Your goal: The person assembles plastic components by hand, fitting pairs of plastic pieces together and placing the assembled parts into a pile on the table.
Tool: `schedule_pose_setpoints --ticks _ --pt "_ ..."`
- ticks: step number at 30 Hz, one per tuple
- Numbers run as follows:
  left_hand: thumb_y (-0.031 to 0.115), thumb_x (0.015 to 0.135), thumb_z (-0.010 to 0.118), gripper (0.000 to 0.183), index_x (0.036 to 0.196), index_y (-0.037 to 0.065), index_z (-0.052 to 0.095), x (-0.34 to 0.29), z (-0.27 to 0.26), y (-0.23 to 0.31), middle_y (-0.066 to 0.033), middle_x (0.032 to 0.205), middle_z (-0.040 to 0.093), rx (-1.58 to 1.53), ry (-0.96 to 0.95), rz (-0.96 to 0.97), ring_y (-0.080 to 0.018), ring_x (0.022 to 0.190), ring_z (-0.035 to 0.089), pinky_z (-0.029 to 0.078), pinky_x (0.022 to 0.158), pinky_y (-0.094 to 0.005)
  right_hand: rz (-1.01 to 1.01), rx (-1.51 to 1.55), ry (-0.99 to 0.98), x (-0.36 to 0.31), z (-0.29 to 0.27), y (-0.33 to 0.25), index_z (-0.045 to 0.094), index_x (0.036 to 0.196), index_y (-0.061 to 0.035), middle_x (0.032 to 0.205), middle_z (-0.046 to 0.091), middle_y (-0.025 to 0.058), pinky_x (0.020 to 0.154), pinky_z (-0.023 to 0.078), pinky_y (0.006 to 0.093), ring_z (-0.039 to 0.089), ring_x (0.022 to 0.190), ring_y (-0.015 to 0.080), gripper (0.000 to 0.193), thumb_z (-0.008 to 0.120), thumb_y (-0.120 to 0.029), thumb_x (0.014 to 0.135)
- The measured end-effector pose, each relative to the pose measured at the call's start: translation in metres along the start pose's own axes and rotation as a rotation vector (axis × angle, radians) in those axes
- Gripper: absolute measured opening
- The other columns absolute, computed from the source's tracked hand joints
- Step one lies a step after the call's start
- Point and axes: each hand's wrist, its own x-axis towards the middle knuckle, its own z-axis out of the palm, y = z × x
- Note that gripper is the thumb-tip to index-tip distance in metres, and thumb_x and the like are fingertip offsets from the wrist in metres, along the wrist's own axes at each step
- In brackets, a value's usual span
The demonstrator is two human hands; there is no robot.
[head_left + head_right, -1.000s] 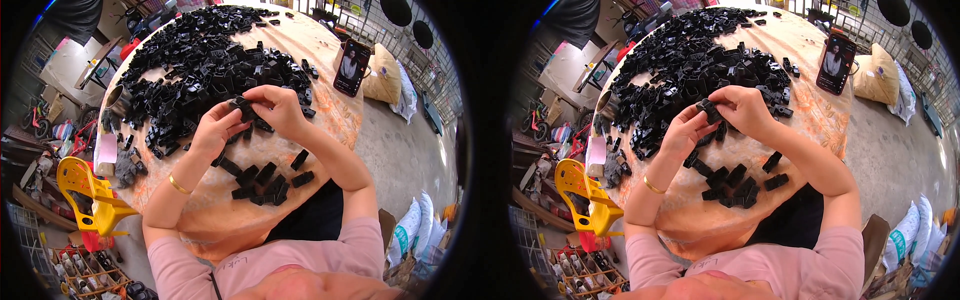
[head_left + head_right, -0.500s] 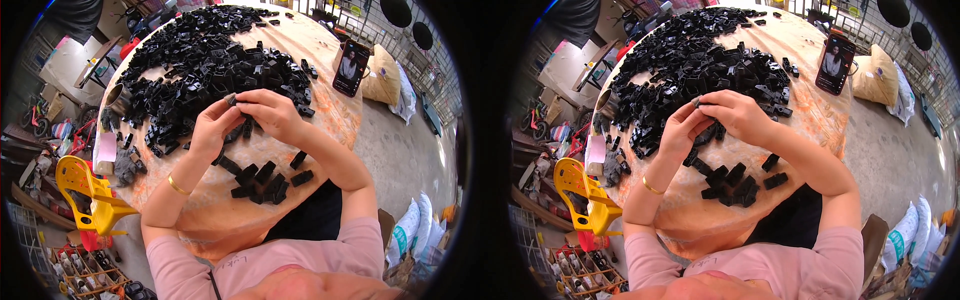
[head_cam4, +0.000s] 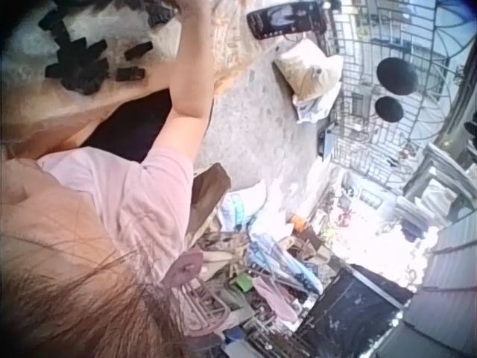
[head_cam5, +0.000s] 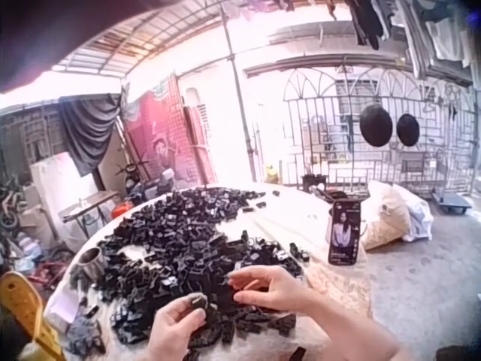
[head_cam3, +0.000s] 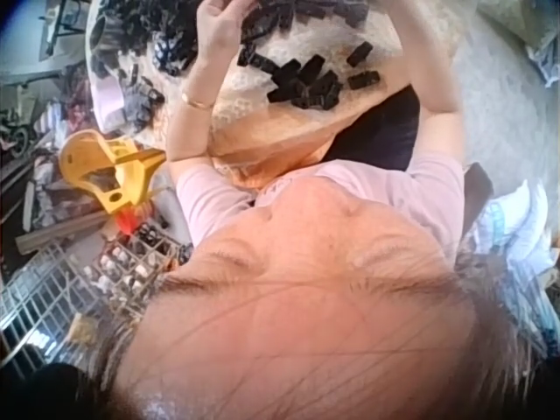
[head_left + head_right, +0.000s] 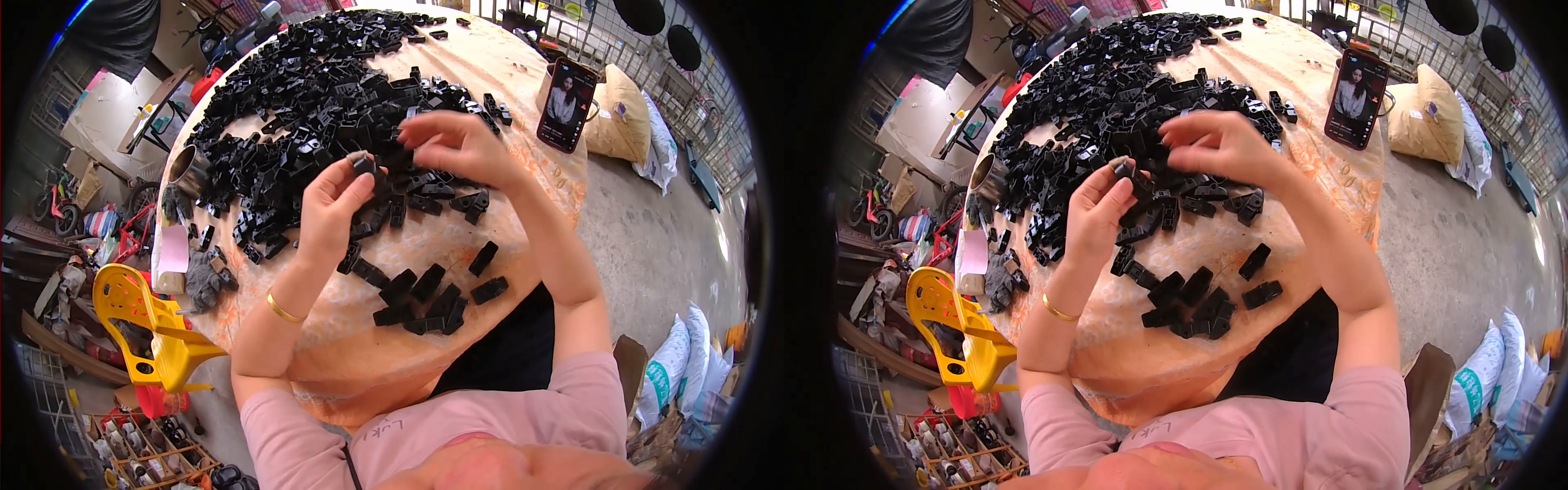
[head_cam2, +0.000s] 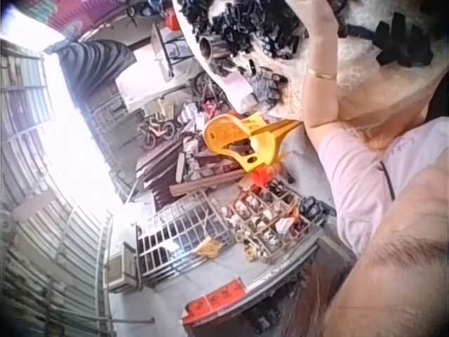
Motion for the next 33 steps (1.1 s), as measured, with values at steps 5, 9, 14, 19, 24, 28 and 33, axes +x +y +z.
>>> schedule_pose_setpoints --ticks 5,9,14,19,24,28,33 --pt "-0.001 0.082 0.058 0.037 0.118 -0.002 0.048 -0.015 0.007 0.002 -0.009 0.095 0.064 0.354 -0.449 -0.192 -0.0121 0.088 0.059 0.048 0.08 -0.026 -0.074 -0.939 0.253 0.004 -0.018 0.027 0.065 0.097 -0.0073 0.09 0.063 0.0095 0.076 0.048 0.0348 0.061 0.086 0.0263 0.031 0.071 -0.026 0.073" --pt "0.021 0.074 0.073 0.054 0.116 0.001 0.047 -0.029 0.028 0.006 -0.0182 0.087 0.061 0.809 -0.744 -0.231 -0.0253 0.075 0.059 0.047 0.071 -0.0327 -0.068 -0.971 0.193 0.001 -0.02 0.036 0.063 0.088 -0.006 0.086 0.06 0.0098 0.075 0.047 0.0378 0.059 0.083 0.0287 0.022 0.067 -0.023 0.075" --pt "0.029 0.066 0.075 0.035 0.088 0.005 0.062 -0.02 0.016 -0.008 -0.0093 0.086 0.052 1.349 -0.172 0.417 -0.0267 0.086 0.048 0.043 0.074 -0.0345 -0.085 -0.825 0.339 0.004 -0.009 0.018 0.064 0.087 -0.0034 0.087 0.062 0.0119 0.071 0.048 0.0364 0.061 0.077 0.0301 0.018 0.064 -0.018 0.076" --pt "0.019 0.068 0.073 0.031 0.091 0.002 0.062 -0.009 0.015 -0.028 -0.0119 0.092 0.052 1.504 -0.111 0.42 -0.0286 0.09 0.047 0.043 0.077 -0.0355 -0.012 -0.346 0.265 0.002 0.009 0.017 0.065 0.09 -0.0007 0.078 0.064 0.0148 0.063 0.049 0.0308 0.063 0.068 0.0251 0.016 0.061 -0.008 0.077" --pt "0.008 0.072 0.068 0.023 0.093 0.002 0.06 0.002 0.007 -0.02 -0.0061 0.087 0.055 0.806 0.007 0.204 -0.0173 0.079 0.054 0.046 0.068 -0.0269 0.078 -0.13 0.069 -0.002 0.02 0.012 0.062 0.101 0.0034 0.08 0.065 0.0047 0.062 0.049 0.0209 0.058 0.067 0.0081 0.017 0.055 -0.003 0.086" --pt "0.0 0.082 0.061 0.024 0.105 -0.001 0.056 0.008 -0.004 -0.014 -0.0029 0.097 0.061 0.025 0.044 0.048 -0.0093 0.086 0.057 0.048 0.078 -0.0237 0.191 0.149 0.14 -0.005 0.041 0.004 0.065 0.096 0.0029 0.072 0.064 0.0037 0.055 0.05 0.0219 0.059 0.063 0.0086 0.017 0.056 -0.008 0.086" --pt "-0.004 0.081 0.06 0.034 0.114 -0.001 0.054 0.004 0.0 -0.015 -0.0042 0.101 0.061 0.085 0.026 0.072 -0.01 0.089 0.058 0.048 0.082 -0.0239 0.086 0.043 0.2 -0.009 0.052 0.009 0.066 0.093 0.0008 0.069 0.063 0.0069 0.052 0.048 0.0252 0.06 0.058 0.0128 0.015 0.057 -0.006 0.083"
